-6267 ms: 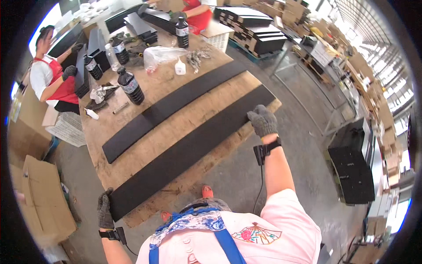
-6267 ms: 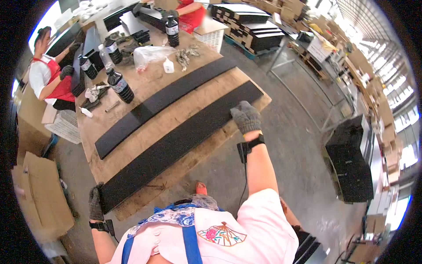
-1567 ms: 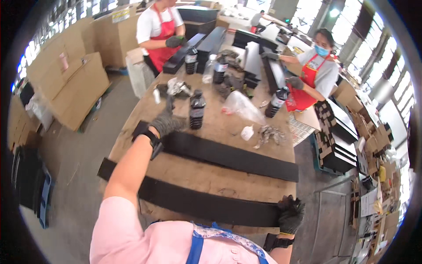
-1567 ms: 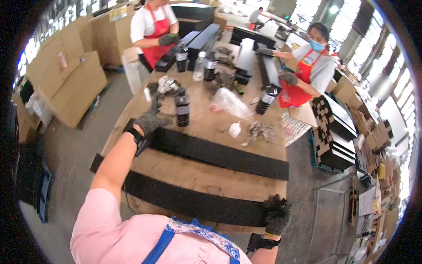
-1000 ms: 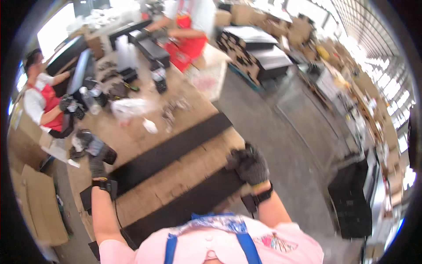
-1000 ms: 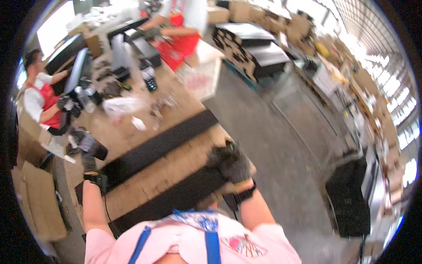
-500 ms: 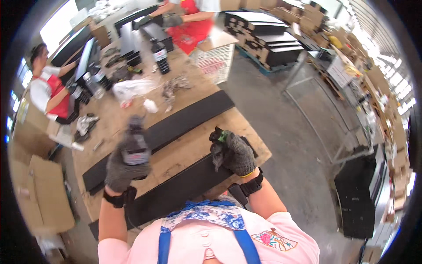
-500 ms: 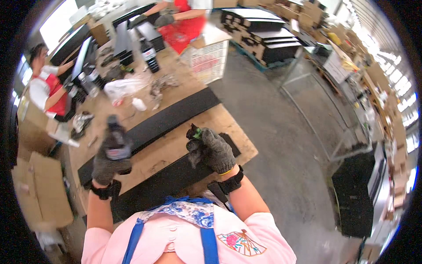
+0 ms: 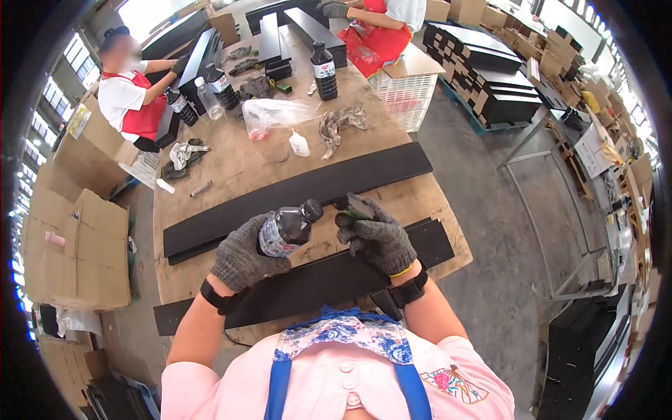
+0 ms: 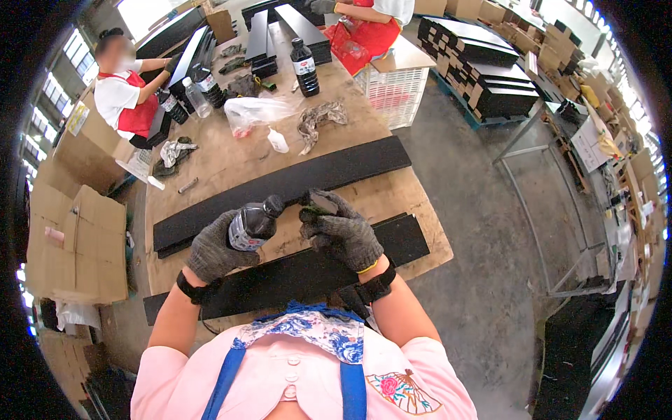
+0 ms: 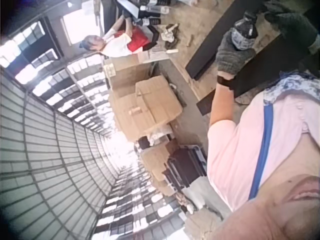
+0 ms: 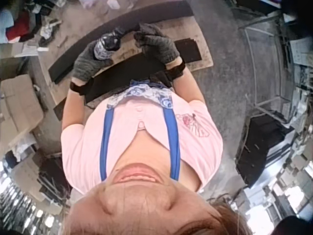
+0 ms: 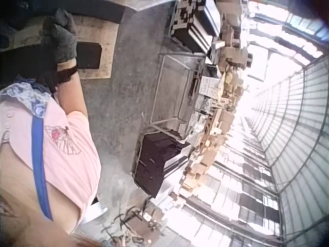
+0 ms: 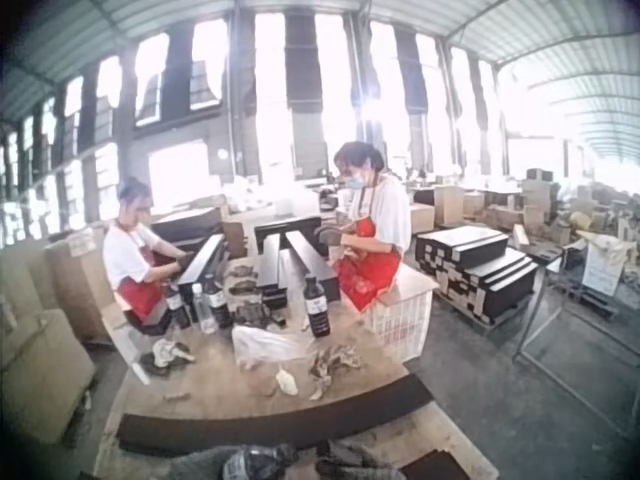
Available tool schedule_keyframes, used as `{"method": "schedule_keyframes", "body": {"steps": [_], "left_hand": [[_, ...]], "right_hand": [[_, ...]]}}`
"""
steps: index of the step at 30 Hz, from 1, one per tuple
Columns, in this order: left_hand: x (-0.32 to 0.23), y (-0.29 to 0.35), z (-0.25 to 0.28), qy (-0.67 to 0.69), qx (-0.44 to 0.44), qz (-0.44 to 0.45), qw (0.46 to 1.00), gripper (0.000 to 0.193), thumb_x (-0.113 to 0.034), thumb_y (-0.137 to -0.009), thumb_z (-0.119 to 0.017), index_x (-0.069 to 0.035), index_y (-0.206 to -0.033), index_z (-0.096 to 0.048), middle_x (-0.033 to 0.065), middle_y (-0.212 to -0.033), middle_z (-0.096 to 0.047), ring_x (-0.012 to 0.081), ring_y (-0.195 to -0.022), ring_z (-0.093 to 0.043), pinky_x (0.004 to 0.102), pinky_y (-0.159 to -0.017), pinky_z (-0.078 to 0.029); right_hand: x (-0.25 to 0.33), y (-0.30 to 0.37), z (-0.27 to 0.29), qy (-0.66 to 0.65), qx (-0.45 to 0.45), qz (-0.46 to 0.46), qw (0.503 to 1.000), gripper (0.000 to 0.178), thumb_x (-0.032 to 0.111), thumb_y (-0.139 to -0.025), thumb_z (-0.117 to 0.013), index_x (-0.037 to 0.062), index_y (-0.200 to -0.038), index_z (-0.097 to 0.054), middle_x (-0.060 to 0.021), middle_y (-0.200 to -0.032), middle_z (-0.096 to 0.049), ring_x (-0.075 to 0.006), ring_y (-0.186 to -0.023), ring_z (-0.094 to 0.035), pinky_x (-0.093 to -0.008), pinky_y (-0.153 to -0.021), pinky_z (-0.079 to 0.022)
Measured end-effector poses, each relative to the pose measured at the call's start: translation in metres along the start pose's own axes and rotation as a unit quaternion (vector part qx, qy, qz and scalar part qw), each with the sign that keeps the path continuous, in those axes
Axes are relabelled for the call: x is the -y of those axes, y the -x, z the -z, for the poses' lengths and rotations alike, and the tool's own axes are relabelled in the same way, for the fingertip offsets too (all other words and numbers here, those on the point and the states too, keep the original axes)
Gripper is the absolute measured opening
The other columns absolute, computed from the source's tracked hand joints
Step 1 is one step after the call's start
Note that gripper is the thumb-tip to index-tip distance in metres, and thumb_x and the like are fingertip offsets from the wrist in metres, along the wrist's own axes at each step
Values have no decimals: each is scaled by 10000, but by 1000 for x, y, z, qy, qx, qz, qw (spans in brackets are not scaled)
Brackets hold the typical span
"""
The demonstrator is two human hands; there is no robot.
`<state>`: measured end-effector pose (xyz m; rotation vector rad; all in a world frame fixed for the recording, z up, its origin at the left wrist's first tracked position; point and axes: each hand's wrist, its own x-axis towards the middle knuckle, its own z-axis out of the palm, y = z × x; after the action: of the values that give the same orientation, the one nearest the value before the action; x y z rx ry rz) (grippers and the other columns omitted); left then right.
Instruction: Cleaning or applying finishing solution to black furniture panels using a cloth and bottle.
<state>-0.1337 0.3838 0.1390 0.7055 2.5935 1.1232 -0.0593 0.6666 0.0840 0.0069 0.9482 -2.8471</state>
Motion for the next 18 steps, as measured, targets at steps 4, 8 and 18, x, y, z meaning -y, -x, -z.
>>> {"method": "schedule_keyframes", "body": {"steps": [4, 8, 18], "left_hand": [[4, -2, -6, 2, 5, 12, 1000, 909, -312, -527, -938, -112, -1340, -584, 111, -1225, -690, 289, -1146, -656, 377, -985, -511], [-1, -6, -9, -35, 1, 16, 999, 911, -317, -525, -936, -113, -1341, -586, 115, -1226, -689, 297, -1149, -652, 386, -994, -508], [0, -14, -7, -167, -23, -30, 985, 897, -301, -518, -934, -119, -1330, -600, 128, -1230, -679, 325, -1125, -648, 412, -979, -507]], "right_hand": [[5, -1, -6, -27, 28, -1, 999, 577, 108, -888, -681, 75, -1431, -490, -127, -1179, -662, -215, -892, -694, -268, -639, -552], [11, -5, -1, 36, 42, -19, 998, 560, 228, -927, -673, 50, -1426, -493, -117, -1182, -664, -189, -888, -691, -219, -616, -519], [-4, 0, -6, 226, -89, 47, 969, 450, 220, -974, -653, 47, -1379, -559, -56, -1115, -700, -90, -809, -663, -204, -619, -511]]}}
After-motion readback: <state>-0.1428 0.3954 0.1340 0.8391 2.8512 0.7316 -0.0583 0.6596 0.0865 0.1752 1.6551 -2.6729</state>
